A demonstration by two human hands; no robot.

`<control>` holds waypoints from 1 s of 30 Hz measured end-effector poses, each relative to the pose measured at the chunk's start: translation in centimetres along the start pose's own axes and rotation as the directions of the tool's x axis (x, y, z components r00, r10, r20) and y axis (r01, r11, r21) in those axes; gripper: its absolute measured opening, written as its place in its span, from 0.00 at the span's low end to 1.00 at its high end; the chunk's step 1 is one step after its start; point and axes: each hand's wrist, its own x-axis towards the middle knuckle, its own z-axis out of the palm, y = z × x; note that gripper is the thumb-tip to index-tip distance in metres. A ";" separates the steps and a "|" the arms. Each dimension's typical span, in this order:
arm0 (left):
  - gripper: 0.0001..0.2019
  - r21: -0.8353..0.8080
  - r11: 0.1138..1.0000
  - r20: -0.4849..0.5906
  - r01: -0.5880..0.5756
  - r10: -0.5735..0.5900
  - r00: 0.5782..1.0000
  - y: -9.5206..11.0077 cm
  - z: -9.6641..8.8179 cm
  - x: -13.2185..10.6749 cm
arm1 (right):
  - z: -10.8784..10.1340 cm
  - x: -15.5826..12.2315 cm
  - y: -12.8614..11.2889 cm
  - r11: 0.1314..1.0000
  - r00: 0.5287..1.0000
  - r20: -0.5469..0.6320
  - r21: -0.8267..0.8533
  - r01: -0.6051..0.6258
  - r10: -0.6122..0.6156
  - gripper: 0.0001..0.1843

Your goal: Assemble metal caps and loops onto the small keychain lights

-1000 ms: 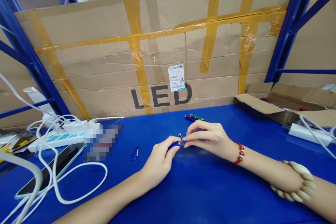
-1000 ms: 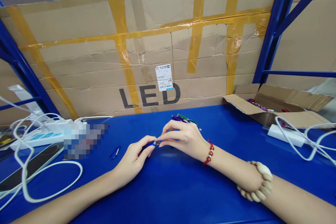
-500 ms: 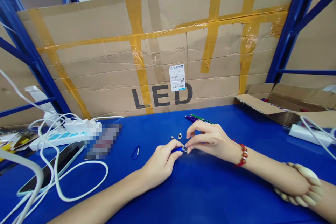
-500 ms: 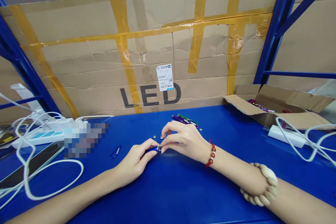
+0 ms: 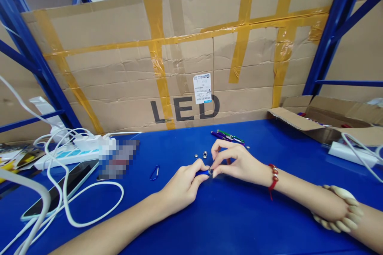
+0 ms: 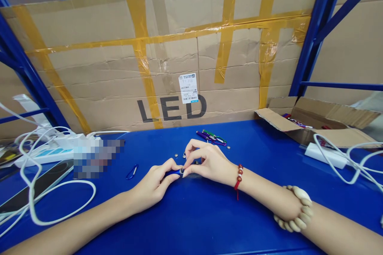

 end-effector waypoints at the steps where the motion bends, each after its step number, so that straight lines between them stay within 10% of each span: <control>1: 0.05 0.014 1.000 -0.011 0.001 -0.001 1.000 -0.1 0.1 0.0 | 0.0 0.0 0.0 1.000 1.000 0.003 0.010 -0.016 0.016 0.08; 15: 0.08 0.062 0.997 -0.094 0.039 -0.033 0.995 -0.1 0.4 -0.1 | 0.8 0.2 -0.2 0.900 0.927 0.079 0.221 -0.375 0.366 0.12; 30: 0.10 0.097 0.979 -0.194 0.179 -0.158 0.968 -0.1 0.5 0.1 | 0.9 0.4 0.0 0.977 0.966 -0.152 -0.022 -0.214 0.208 0.11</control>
